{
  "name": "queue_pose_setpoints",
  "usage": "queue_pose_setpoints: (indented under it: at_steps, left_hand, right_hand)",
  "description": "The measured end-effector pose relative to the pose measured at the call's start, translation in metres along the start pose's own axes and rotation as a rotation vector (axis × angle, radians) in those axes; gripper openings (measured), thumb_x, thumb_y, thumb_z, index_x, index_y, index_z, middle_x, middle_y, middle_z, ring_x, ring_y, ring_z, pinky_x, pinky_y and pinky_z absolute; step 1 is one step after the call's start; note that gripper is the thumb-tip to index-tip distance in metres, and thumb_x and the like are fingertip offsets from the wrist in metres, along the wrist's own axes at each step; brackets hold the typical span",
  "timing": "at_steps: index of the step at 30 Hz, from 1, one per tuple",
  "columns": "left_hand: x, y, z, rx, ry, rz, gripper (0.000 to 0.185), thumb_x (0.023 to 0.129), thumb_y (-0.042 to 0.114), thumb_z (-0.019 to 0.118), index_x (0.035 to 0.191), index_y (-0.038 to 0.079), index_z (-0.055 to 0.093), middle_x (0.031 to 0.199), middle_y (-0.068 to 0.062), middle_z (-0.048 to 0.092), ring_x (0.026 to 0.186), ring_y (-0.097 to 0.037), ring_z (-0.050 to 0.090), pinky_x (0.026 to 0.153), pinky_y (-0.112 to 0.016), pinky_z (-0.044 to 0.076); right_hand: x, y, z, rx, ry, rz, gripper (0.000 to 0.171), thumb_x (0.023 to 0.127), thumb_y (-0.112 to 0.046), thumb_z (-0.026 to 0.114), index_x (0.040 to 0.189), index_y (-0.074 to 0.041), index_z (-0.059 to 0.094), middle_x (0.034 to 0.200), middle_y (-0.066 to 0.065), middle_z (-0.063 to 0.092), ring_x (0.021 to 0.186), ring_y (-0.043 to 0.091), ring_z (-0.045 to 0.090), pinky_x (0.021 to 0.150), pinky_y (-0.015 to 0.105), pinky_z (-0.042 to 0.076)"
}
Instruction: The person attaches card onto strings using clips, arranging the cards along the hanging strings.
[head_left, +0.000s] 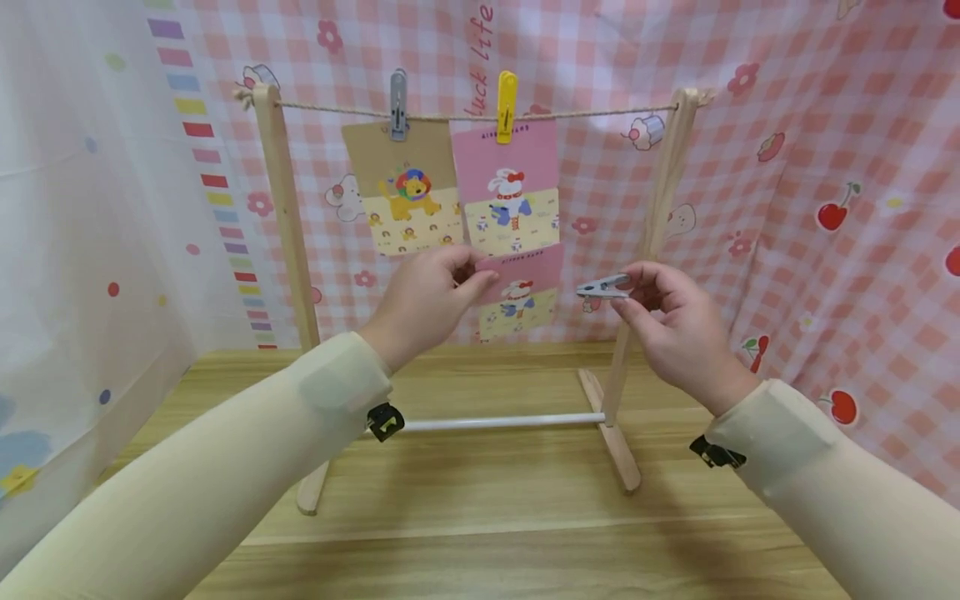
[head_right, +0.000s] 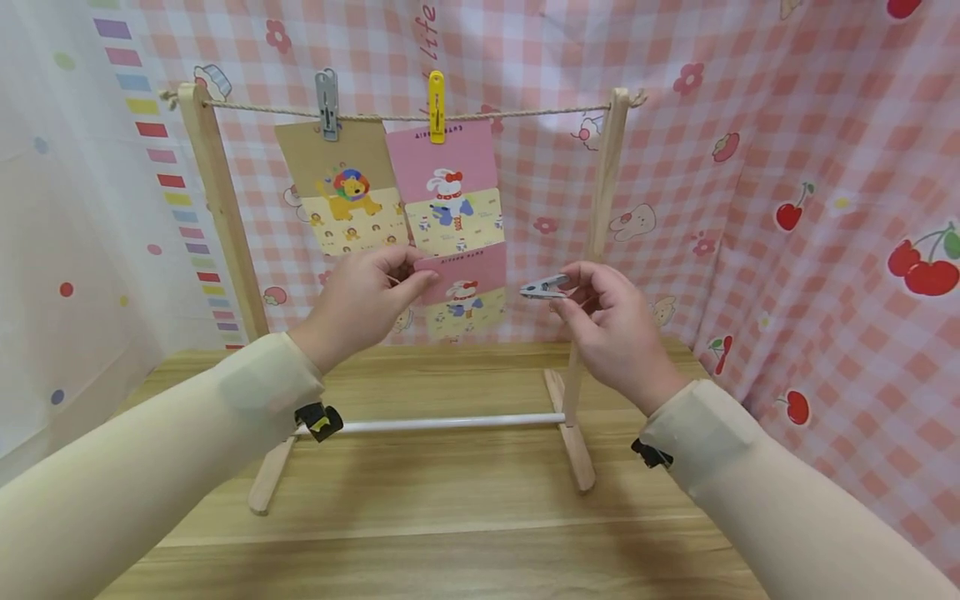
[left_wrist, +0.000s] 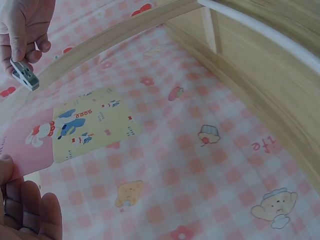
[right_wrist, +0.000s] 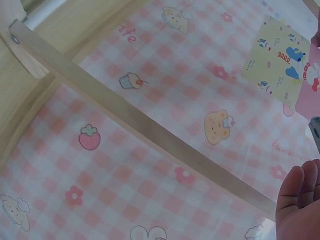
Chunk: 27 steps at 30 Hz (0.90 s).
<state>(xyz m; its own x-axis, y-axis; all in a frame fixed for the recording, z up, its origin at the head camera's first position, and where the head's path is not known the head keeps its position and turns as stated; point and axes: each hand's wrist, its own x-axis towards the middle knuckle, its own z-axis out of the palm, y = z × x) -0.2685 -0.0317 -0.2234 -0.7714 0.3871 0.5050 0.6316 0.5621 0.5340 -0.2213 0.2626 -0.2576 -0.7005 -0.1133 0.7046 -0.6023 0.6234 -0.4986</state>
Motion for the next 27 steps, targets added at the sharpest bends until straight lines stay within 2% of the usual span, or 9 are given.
queue_pose_setpoints:
  at_steps: [5,12,18,27]
  left_hand:
    - [0.006,0.005,0.0,-0.006,0.009,-0.013,0.019,0.106,0.03,0.066,0.104,0.013,0.074,0.09,-0.001,0.07,0.077,-0.02,0.057,0.069,-0.032,0.052]
    - [0.013,0.012,-0.002,-0.004,0.022,-0.016,0.02,0.106,0.03,0.066,0.103,0.012,0.074,0.091,-0.001,0.07,0.078,-0.019,0.058,0.069,-0.031,0.053]
    - [0.018,0.019,-0.005,-0.009,0.022,-0.016,0.021,0.106,0.031,0.066,0.106,0.013,0.075,0.093,0.0,0.072,0.077,-0.019,0.059,0.067,-0.031,0.052]
    - [0.025,0.031,-0.007,-0.012,0.04,-0.003,0.019,0.105,0.031,0.067,0.101,0.014,0.072,0.092,0.0,0.072,0.074,-0.018,0.057,0.064,-0.029,0.048]
  right_hand:
    - [0.005,-0.003,-0.004,-0.019,0.018,0.001,0.018,0.101,-0.005,0.069,0.119,0.0,0.068,0.101,0.009,0.071,0.082,0.006,0.058,0.064,0.012,0.047]
    - [0.01,-0.005,-0.009,0.02,0.026,0.003,0.02,0.101,-0.004,0.068,0.12,0.002,0.067,0.101,0.01,0.07,0.081,0.007,0.056,0.062,0.012,0.045]
    - [0.015,-0.009,-0.012,-0.004,0.053,-0.009,0.017,0.102,-0.004,0.068,0.118,0.001,0.067,0.101,0.007,0.069,0.083,0.008,0.058,0.066,0.012,0.048]
    - [0.022,-0.015,-0.018,-0.019,0.084,-0.031,0.017,0.102,-0.005,0.067,0.117,0.003,0.067,0.104,0.006,0.069,0.085,0.006,0.06,0.07,0.01,0.049]
